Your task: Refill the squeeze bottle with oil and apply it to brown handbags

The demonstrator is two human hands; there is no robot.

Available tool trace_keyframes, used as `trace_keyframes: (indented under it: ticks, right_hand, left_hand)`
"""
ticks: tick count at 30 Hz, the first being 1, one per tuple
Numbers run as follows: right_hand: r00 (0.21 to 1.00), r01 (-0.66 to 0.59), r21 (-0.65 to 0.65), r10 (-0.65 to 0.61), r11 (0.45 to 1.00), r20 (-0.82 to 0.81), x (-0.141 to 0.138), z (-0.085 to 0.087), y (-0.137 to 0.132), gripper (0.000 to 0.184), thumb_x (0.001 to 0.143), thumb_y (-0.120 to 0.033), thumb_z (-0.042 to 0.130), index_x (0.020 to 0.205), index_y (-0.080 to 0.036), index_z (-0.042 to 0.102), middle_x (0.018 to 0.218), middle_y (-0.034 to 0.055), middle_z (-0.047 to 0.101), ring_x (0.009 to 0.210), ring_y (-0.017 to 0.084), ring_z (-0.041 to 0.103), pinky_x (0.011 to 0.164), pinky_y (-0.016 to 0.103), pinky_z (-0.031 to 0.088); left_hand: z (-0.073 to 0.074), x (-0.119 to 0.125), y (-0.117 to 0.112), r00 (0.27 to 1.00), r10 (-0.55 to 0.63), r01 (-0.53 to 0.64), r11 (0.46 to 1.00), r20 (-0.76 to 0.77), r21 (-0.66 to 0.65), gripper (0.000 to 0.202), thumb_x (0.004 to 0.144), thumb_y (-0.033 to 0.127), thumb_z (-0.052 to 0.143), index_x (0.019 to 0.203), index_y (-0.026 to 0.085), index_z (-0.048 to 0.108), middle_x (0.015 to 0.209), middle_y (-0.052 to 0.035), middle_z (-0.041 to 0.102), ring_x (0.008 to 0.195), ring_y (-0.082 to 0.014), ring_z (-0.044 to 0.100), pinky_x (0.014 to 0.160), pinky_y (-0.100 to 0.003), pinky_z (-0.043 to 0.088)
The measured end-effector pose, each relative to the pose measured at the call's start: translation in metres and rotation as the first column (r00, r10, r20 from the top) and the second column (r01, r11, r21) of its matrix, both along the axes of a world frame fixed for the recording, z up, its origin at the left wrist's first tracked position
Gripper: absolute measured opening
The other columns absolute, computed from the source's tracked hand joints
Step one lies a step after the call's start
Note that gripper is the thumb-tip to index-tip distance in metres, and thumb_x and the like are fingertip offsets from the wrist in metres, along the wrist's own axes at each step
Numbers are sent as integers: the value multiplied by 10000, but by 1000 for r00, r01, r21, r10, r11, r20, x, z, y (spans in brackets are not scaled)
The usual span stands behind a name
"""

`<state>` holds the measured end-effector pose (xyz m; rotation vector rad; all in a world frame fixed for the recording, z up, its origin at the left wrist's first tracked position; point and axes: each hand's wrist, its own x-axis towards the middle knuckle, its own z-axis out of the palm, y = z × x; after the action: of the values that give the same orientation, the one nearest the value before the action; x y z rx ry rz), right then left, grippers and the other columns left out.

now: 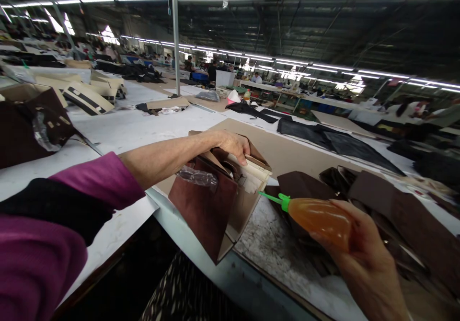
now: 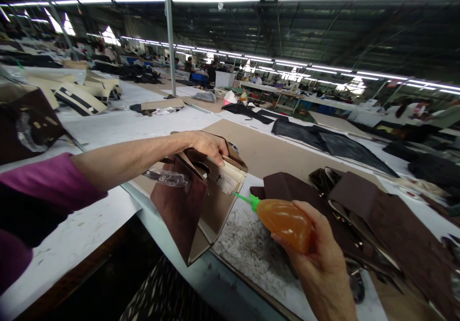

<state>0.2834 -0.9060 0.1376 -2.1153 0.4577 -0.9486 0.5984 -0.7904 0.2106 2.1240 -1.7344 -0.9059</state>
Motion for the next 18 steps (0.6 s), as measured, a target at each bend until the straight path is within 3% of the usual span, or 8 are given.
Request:
trace_keyframes:
  ticks: [7,11,18]
  right_hand:
    - [998,-17,10,18,1000,-62,-5,-9,7,536,669,-406,754,1154,-283,562,1118,41,611,901,244,616,799,310,536]
    - [996,-6,-26,4,1000,-87,-9,-18,8,506,697,-407,737,1157,-286,564,1103,19,614,911,228,608,845,300,503]
    - [988,-69,32,73,997,-135,-17,-33,13,515,710,-374,730,1179,-282,537,1153,17,587,953,219,590,886,296,463]
  left_hand:
    - [-2,0,-3,1000,20,-20,1000,15,2,196,624,274,698,759,136,733,667,-13,654,668,-156,516,680,-270,398]
    - [0,-4,0,998,41,-41,999,39,-12,208,623,264,697,786,142,740,678,-10,654,699,-164,516,698,-270,393]
    - [3,-9,5,997,17,-15,1000,77,-20,262,641,267,680,850,122,742,678,-11,643,659,-148,486,669,-269,372]
